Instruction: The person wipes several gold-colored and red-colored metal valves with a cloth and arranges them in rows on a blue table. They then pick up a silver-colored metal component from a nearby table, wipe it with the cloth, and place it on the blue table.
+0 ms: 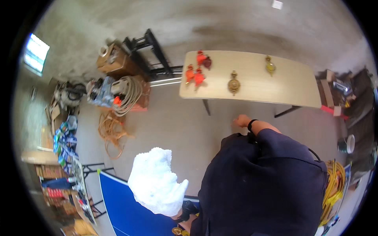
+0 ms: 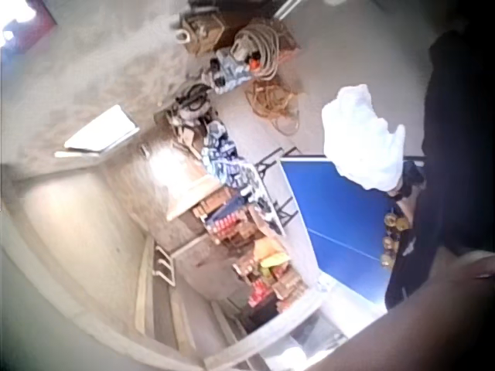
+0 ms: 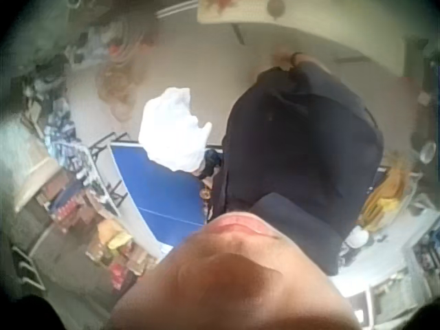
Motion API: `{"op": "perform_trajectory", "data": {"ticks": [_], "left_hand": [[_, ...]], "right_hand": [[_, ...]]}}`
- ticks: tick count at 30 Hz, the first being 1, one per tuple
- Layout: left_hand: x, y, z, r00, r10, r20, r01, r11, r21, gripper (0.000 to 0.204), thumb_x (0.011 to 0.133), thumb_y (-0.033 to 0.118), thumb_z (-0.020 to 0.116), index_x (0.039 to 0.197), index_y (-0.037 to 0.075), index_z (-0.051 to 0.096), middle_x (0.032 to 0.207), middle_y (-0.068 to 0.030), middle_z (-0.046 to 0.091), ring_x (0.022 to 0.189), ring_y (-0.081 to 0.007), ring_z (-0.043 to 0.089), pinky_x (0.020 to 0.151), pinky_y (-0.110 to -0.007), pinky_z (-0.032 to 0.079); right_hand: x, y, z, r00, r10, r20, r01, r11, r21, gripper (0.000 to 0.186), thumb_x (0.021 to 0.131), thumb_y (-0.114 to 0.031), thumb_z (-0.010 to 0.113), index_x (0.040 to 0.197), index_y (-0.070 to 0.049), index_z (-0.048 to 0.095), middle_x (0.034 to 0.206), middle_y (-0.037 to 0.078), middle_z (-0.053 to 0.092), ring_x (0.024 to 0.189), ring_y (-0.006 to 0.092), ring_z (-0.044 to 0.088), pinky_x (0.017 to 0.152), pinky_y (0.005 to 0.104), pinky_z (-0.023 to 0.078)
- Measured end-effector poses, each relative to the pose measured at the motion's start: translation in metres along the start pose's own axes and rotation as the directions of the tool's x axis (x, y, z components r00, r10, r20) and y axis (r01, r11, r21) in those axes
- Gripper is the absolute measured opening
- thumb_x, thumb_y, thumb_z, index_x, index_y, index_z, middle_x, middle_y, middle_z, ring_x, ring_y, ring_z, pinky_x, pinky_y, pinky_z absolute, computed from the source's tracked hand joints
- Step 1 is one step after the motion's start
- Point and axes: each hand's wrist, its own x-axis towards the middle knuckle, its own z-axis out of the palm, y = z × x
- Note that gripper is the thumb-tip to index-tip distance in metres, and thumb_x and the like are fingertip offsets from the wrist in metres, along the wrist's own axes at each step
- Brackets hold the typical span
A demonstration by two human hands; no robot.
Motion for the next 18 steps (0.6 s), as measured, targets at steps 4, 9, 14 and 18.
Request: {"op": "perform_trajectory", "data": {"ticks": [4, 9, 14, 18], "left_hand": [[0.008, 0.035, 0.057, 0.992, 0.04, 0.122, -0.038, 0.999, -0.015, 0.056, 0.066, 0.025, 0.078, 0.115, 0.004, 0.06, 0.105, -0.0081, 0.064, 0.098, -0.0195, 0.057, 0.083, -0.033, 0.046], [-0.003, 0.075, 0.14, 0.973, 0.084, 0.214, -0.077, 0.996, -0.041, 0.054, 0.067, 0.024, 0.077, 0.115, 0.004, 0.061, 0.105, -0.0077, 0.064, 0.098, -0.0188, 0.056, 0.083, -0.032, 0.045], [-0.014, 0.108, 0.197, 0.965, 0.076, 0.25, -0.07, 0.997, -0.033, 0.052, 0.069, 0.023, 0.076, 0.115, 0.004, 0.061, 0.105, -0.0074, 0.064, 0.099, -0.0181, 0.056, 0.083, -0.032, 0.045], [-0.014, 0.133, 0.21, 0.958, 0.122, 0.258, -0.11, 0.992, -0.061, 0.05, 0.07, 0.022, 0.075, 0.115, 0.004, 0.061, 0.105, -0.0071, 0.064, 0.099, -0.0175, 0.056, 0.083, -0.031, 0.045]], "right_hand": [[-0.033, 0.075, -0.073, 0.712, 0.089, -0.697, 0.036, 0.986, 0.163, 0.035, 0.093, -0.029, 0.055, 0.083, 0.003, 0.066, 0.082, 0.026, 0.067, 0.076, 0.0463, 0.064, 0.073, 0.054, 0.052], [-0.005, 0.141, -0.196, 0.664, 0.143, -0.734, -0.067, 0.989, 0.132, 0.03, 0.091, -0.025, 0.055, 0.103, 0.002, 0.057, 0.102, 0.028, 0.065, 0.095, 0.0453, 0.064, 0.082, 0.052, 0.053], [0.069, 0.152, -0.283, 0.632, 0.098, -0.769, -0.151, 0.989, 0.002, 0.045, 0.089, -0.025, 0.058, 0.124, 0.002, 0.052, 0.115, 0.031, 0.061, 0.104, 0.043, 0.062, 0.092, 0.0539, 0.049], [0.144, 0.173, -0.322, 0.73, -0.322, -0.603, -0.138, 0.795, -0.591, 0.03, 0.089, -0.018, 0.058, 0.113, -0.001, 0.061, 0.101, 0.022, 0.066, 0.098, 0.0396, 0.063, 0.084, 0.0528, 0.049]]}}
